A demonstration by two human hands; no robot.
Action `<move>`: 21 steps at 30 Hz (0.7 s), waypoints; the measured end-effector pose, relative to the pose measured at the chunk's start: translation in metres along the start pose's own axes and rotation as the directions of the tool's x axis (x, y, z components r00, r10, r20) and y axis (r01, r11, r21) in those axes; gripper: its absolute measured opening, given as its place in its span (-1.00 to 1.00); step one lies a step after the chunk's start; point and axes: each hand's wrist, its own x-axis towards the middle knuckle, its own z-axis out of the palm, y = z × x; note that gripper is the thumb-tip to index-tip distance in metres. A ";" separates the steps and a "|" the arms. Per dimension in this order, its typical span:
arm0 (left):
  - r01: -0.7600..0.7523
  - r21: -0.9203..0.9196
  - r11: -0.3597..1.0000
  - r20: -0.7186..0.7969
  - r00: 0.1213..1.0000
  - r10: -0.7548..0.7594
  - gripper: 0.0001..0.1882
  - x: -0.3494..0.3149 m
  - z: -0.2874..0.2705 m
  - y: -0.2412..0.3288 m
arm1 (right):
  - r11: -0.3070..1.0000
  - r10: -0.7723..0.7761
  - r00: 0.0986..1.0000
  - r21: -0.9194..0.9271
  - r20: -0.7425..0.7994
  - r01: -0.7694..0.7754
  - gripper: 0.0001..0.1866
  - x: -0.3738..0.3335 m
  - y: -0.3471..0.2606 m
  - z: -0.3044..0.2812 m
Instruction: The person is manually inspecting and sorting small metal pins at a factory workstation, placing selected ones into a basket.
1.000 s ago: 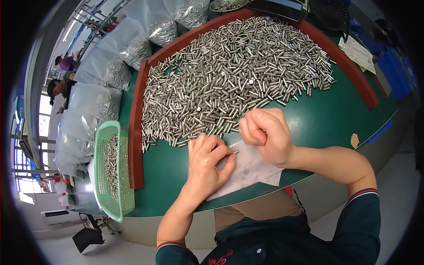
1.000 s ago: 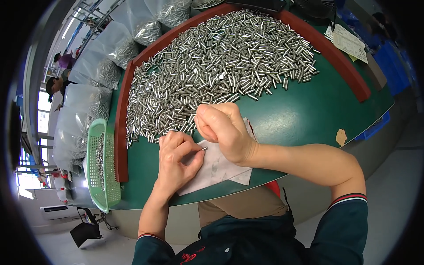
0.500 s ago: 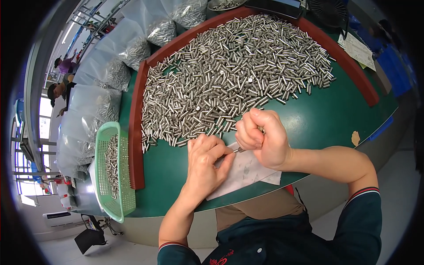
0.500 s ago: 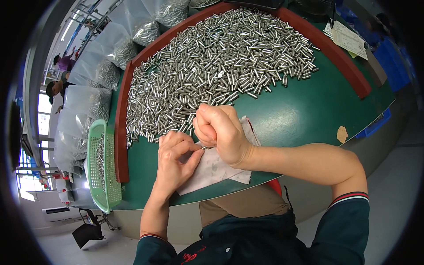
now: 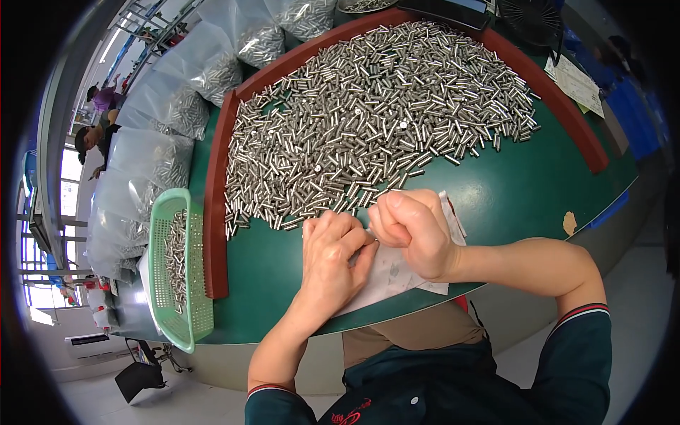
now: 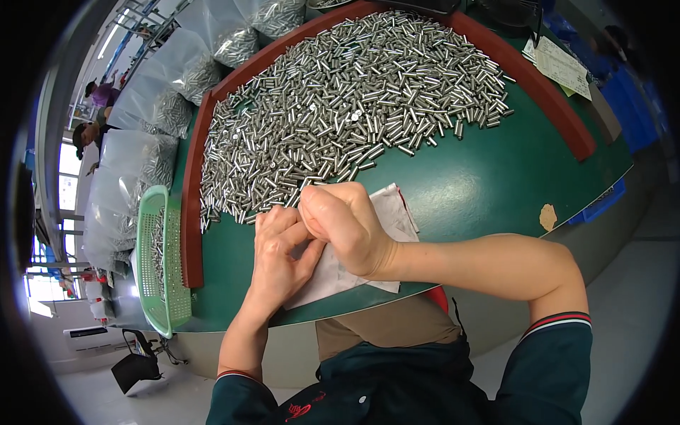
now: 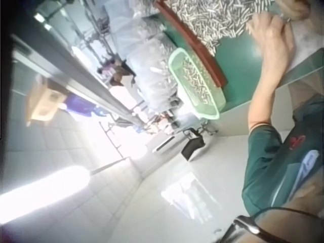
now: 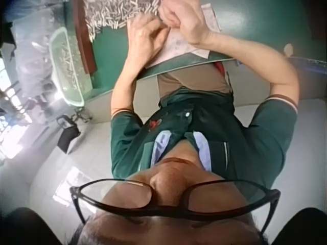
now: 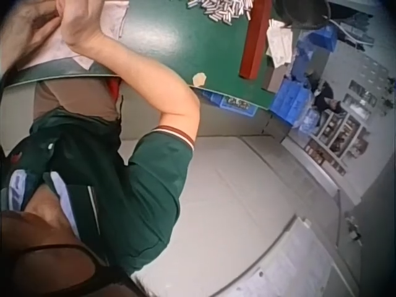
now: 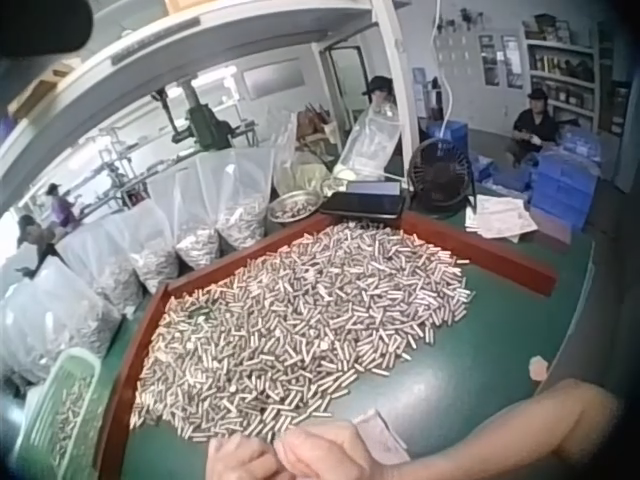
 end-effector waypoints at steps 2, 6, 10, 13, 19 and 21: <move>-0.017 0.006 1.000 -0.014 1.000 0.017 -0.91 0.002 -0.001 0.001 | 0.996 -0.017 1.000 -0.091 -0.019 0.015 -0.58 0.000 -0.001 0.003; 0.009 -0.104 0.995 -0.061 0.998 -0.015 -0.91 0.001 -0.009 -0.006 | 1.000 -0.024 1.000 0.016 0.008 0.024 -0.57 0.003 0.003 0.001; 0.437 -0.891 0.120 0.355 0.837 -0.416 -0.92 0.000 -0.019 -0.024 | 0.993 0.099 0.995 0.071 -0.033 -0.096 -0.55 0.004 -0.003 -0.006; 0.404 -0.886 -0.229 0.460 0.832 -0.310 -0.88 -0.003 -0.019 -0.031 | 0.991 0.097 0.995 0.097 -0.031 -0.093 -0.55 0.004 -0.003 -0.004; 0.426 -0.870 -0.246 0.489 0.803 -0.339 -0.82 -0.001 -0.021 -0.031 | 0.989 0.101 0.995 0.109 -0.008 -0.100 -0.55 0.004 -0.001 -0.003; 0.423 -0.870 -0.255 0.490 0.807 -0.331 -0.81 0.000 -0.021 -0.032 | 0.991 0.086 0.996 0.105 0.004 -0.086 -0.55 0.005 -0.001 -0.004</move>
